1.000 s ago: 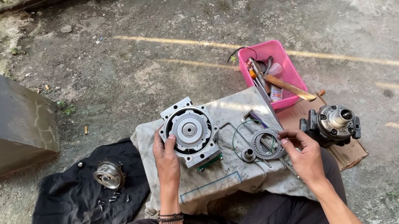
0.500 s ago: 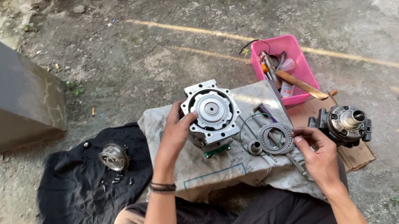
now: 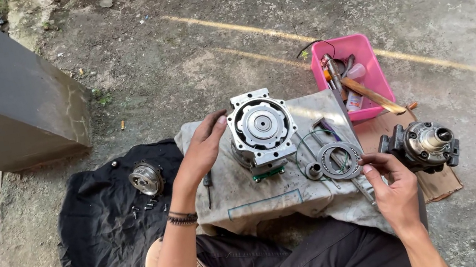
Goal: Assembling internal components of a mechanical housing by hand and with a small tool
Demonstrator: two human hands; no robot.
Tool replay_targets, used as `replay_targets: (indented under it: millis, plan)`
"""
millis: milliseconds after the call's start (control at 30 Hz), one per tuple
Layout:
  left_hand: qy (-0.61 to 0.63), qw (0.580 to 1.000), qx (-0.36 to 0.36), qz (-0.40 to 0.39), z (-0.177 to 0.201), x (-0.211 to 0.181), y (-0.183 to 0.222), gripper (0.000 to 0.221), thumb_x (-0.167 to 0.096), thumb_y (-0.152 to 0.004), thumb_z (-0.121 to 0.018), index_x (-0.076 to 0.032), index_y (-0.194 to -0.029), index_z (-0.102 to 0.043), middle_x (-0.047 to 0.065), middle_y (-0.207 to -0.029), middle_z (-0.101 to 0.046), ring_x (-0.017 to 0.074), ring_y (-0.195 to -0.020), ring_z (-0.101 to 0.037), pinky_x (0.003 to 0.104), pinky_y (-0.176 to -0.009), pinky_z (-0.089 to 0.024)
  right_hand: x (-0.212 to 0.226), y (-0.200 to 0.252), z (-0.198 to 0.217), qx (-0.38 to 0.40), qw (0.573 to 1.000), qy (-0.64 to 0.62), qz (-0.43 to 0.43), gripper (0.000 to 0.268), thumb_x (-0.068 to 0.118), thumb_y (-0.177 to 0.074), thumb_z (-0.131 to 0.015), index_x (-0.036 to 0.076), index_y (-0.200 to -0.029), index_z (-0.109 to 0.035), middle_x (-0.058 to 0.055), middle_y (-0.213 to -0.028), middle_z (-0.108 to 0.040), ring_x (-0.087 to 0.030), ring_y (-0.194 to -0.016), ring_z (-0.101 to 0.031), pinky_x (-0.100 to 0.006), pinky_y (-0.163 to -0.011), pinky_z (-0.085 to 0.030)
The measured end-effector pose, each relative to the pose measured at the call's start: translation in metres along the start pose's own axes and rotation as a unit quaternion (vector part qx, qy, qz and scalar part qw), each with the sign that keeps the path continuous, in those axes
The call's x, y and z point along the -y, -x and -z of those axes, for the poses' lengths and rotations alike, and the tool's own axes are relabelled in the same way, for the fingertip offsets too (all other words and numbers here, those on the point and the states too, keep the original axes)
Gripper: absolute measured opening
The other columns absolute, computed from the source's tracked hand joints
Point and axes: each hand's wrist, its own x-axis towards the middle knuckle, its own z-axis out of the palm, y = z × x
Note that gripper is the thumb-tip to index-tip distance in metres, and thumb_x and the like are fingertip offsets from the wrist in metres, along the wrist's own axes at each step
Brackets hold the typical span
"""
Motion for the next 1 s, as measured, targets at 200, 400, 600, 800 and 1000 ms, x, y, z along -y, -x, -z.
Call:
replay_targets:
  millis: [200,400,600,800,1000]
  plan:
    - [-0.011,0.988,-0.123,-0.095,-0.001,0.001,0.021,0.034,-0.016,-0.101,-0.053,-0.003,-0.129,-0.065,0.01,-0.123,-0.073,0.0184,-0.107,-0.069,0.029,-0.092,-0.055,-0.015,-0.004,0.018,-0.031,0.999,-0.014,-0.021,0.022,0.002,-0.1,-0.062,-0.003,-0.12,-0.068,-0.011,-0.102,-0.074,-0.014,-0.086,-0.065,-0.025,-0.079,-0.053]
    - [-0.043,0.937,-0.221,-0.268,-0.055,-0.017,0.071,0.028,0.007,-0.082,-0.073,-0.005,-0.107,-0.074,0.005,-0.086,-0.075,0.0126,-0.073,-0.068,0.023,-0.071,-0.059,-0.046,-0.033,0.046,-0.059,0.996,0.044,-0.059,0.022,0.016,-0.101,-0.069,-0.006,-0.098,-0.072,-0.008,-0.067,-0.063,-0.014,-0.058,-0.053,-0.026,-0.057,-0.042]
    - [-0.05,0.921,-0.183,-0.34,-0.127,-0.01,0.087,0.019,-0.023,-0.077,-0.082,-0.015,-0.065,-0.069,-0.005,-0.058,-0.056,0.0093,-0.058,-0.042,0.025,-0.056,-0.035,-0.071,-0.087,0.051,-0.047,0.996,0.009,-0.07,0.02,0.016,-0.102,-0.066,-0.002,-0.094,-0.07,-0.005,-0.07,-0.061,-0.013,-0.058,-0.052,-0.027,-0.054,-0.043]
    - [-0.012,0.956,-0.039,-0.289,-0.159,-0.011,0.088,0.004,-0.008,-0.078,-0.074,-0.006,-0.078,-0.07,0.0,-0.063,-0.057,0.0156,-0.059,-0.047,0.028,-0.054,-0.04,-0.148,-0.19,0.034,0.05,0.998,-0.01,-0.036,0.021,0.003,-0.093,-0.067,-0.004,-0.113,-0.066,-0.011,-0.088,-0.067,-0.014,-0.062,-0.057,-0.025,-0.052,-0.045]
    - [-0.033,0.958,0.049,-0.28,-0.179,0.004,0.074,0.003,-0.007,-0.083,-0.073,-0.005,-0.083,-0.071,0.002,-0.073,-0.066,0.0175,-0.063,-0.053,0.028,-0.057,-0.044,-0.225,-0.275,-0.007,0.029,0.981,0.191,0.002,0.029,0.011,-0.084,-0.069,0.004,-0.111,-0.074,-0.007,-0.083,-0.076,-0.02,-0.071,-0.069,-0.032,-0.064,-0.053]
